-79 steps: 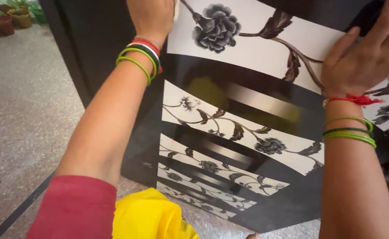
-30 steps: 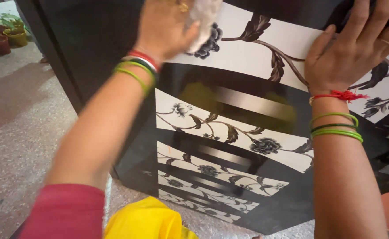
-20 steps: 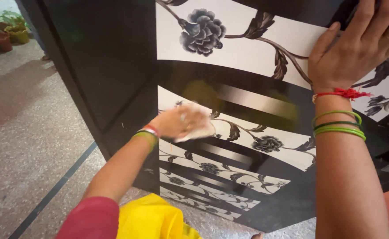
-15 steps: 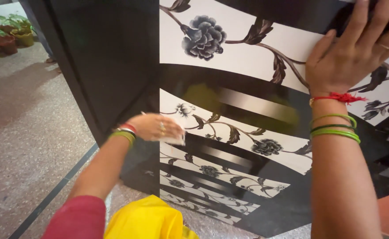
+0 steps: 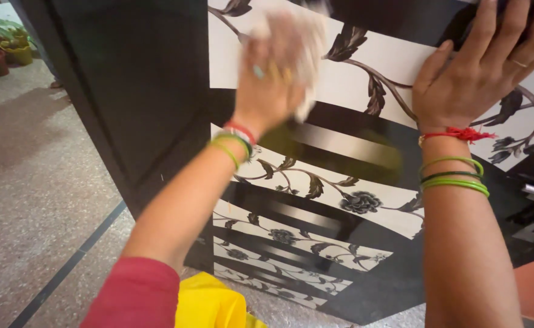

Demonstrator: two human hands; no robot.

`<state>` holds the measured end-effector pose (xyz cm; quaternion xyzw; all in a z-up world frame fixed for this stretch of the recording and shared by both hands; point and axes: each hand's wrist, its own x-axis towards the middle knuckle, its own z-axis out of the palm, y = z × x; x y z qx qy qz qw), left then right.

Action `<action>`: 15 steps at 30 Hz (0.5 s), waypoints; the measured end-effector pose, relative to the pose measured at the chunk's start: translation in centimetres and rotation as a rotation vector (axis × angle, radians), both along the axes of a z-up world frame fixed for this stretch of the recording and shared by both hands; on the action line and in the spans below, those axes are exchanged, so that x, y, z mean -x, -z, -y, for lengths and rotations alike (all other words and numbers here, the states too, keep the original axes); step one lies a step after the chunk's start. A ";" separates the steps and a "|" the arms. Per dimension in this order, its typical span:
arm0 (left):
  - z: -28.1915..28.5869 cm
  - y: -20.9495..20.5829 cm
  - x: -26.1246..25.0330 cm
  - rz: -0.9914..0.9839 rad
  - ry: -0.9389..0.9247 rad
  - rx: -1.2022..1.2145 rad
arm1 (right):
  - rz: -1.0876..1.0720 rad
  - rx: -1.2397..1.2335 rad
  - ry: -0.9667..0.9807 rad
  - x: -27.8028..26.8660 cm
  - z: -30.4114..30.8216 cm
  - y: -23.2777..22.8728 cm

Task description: The person wipes the surface of a black cabinet with a floral pattern using a white cloth. They systematically clean the front panels and the handle area.

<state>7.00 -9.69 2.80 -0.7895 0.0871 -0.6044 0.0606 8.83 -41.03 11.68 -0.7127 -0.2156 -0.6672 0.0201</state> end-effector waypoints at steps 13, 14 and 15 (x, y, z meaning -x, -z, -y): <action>-10.7 12.6 7.9 -0.878 -0.095 -0.765 | 0.051 -0.020 -0.067 0.2 -0.3 -0.4; -11.5 9.8 7.4 -1.149 -0.393 -0.618 | 0.057 -0.022 -0.073 0.1 -0.4 -0.4; -11.8 7.4 7.6 -0.403 -0.234 -0.660 | 0.058 -0.023 -0.078 0.1 -0.3 -0.4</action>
